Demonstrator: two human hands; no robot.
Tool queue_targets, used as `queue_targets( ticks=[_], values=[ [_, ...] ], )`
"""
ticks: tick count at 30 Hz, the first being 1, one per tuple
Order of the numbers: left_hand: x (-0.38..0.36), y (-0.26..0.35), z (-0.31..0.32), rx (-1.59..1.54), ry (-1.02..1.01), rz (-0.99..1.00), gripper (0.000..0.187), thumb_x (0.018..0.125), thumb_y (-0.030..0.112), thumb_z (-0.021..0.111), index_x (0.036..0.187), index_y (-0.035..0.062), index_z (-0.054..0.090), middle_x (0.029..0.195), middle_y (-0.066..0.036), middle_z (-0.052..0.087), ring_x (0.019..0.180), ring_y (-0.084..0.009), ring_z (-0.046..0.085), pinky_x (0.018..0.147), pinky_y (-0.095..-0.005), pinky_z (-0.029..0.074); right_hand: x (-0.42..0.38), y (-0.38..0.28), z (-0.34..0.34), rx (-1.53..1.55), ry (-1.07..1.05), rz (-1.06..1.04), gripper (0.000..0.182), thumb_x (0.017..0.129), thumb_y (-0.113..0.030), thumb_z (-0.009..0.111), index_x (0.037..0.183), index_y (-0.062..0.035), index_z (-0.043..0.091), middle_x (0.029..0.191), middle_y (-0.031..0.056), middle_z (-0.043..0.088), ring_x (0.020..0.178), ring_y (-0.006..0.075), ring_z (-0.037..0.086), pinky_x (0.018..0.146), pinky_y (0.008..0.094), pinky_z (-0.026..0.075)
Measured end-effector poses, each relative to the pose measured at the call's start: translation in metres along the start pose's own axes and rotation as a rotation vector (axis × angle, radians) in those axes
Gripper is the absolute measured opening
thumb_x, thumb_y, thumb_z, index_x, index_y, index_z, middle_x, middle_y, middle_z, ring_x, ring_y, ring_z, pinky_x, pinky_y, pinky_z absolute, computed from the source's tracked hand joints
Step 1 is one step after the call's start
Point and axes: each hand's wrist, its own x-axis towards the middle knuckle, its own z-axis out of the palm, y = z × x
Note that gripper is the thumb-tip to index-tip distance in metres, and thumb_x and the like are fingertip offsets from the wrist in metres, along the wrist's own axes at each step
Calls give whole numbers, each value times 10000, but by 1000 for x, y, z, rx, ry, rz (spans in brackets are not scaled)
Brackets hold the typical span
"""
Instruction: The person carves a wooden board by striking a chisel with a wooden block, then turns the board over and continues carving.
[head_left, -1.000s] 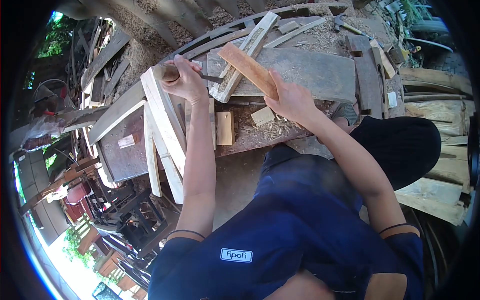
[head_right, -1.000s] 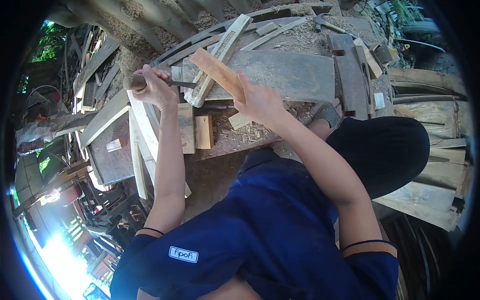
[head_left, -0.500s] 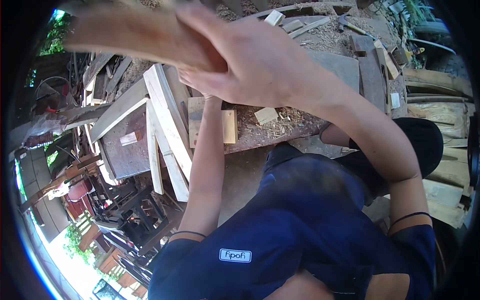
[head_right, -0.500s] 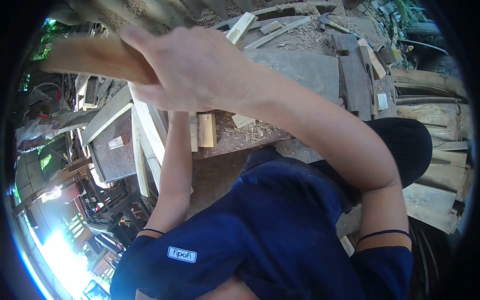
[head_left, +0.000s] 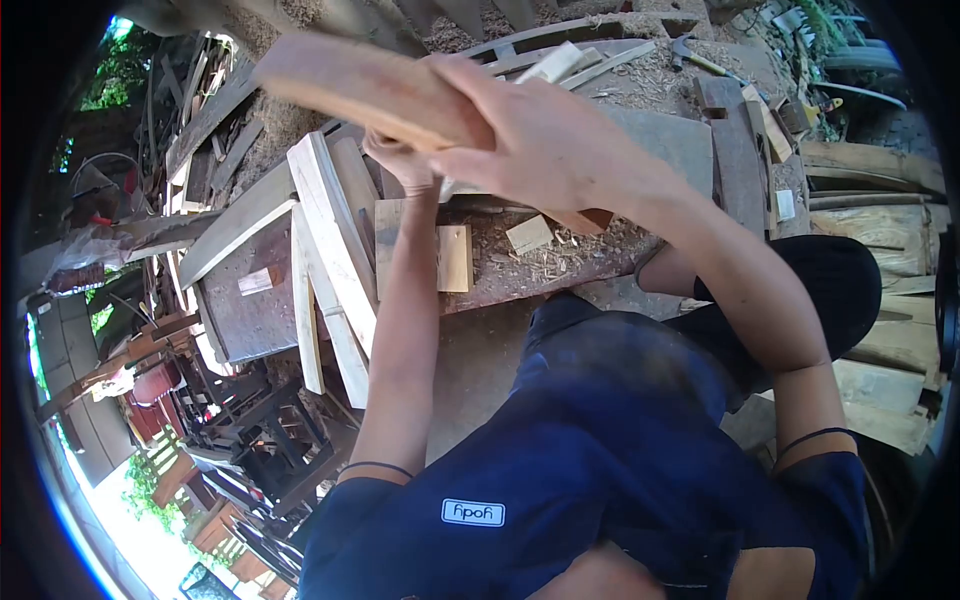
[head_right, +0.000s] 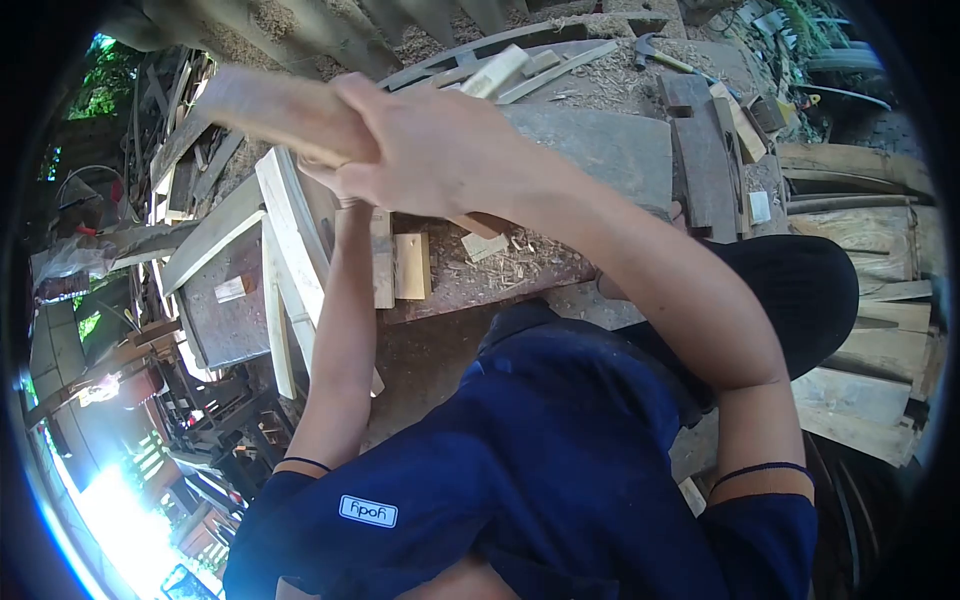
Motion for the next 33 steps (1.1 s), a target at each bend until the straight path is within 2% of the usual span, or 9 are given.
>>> queue_targets(
  ticks=[2, 3, 5, 12, 19, 20, 22, 26, 33],
  values=[
    [9, 13, 18, 1191, -310, 868, 137, 808, 79, 705, 900, 25, 618, 774, -68, 642, 662, -178, 635, 622, -298, 535, -2, 19, 5, 99, -15, 73, 743, 870, -461, 641, 1446, -90, 354, 1041, 269, 674, 961, 438, 664, 851, 484, 514],
    [9, 18, 21, 1190, -306, 872, 137, 808, 79, 705, 900, 25, 618, 774, -68, 642, 662, -178, 635, 622, -298, 535, -5, 36, 14, 180, 43, 143, 747, 873, -463, 635, 1445, -76, 351, 1079, 280, 662, 984, 439, 660, 865, 480, 511],
    [8, 23, 26, 1063, -220, 479, 101, 814, 35, 678, 844, 29, 582, 668, -49, 602, 532, -134, 582, 489, -269, 473, -16, 64, 33, 260, 108, 218, 752, 875, -465, 629, 1445, -63, 348, 1117, 292, 649, 1007, 441, 655, 879, 476, 508],
    [6, 41, 27, 939, -175, 588, 114, 800, 26, 658, 816, 46, 548, 585, -57, 581, 461, -114, 552, 413, -247, 429, -54, 106, 79, 197, -46, 485, 777, 863, -455, 611, 1454, -43, 319, 1115, 317, 641, 1017, 469, 646, 901, 502, 500],
    [23, 85, 6, 415, 235, 583, 173, 728, -20, 589, 710, 60, 436, 562, -43, 497, 432, -134, 467, 396, -298, 422, -55, 120, 87, 321, -45, 496, 797, 835, -468, 616, 1420, 1, 344, 1090, 322, 640, 1003, 451, 654, 907, 485, 492],
    [25, 81, 6, 413, 234, 577, 173, 728, -20, 589, 710, 60, 436, 562, -43, 497, 432, -134, 467, 396, -298, 422, -54, 126, 85, 319, -43, 502, 797, 835, -468, 616, 1420, 1, 344, 1090, 322, 640, 1003, 451, 654, 907, 485, 492],
    [19, 70, 18, 522, 229, 675, 197, 713, -41, 569, 677, 69, 409, 555, -43, 475, 420, -124, 449, 381, -296, 407, -50, 135, 83, 636, -93, 499, 760, 867, -462, 634, 1434, -35, 366, 1206, 194, 585, 1102, 305, 584, 947, 387, 448],
    [15, 39, 49, 755, 26, 873, 164, 726, -44, 578, 684, 68, 466, 521, -58, 519, 398, -104, 481, 373, -257, 438, -54, 128, 67, 807, -150, 535, 741, 868, -481, 637, 1419, -49, 396, 1208, 133, 541, 1096, 217, 528, 942, 339, 422],
    [16, -13, 64, 726, -220, 617, 105, 807, -10, 599, 760, 31, 515, 543, -53, 533, 416, -107, 490, 393, -269, 440, -57, 130, 53, 948, -152, 605, 717, 883, -511, 610, 1412, -75, 399, 1102, 91, 527, 940, 163, 552, 793, 309, 465]
  ],
)
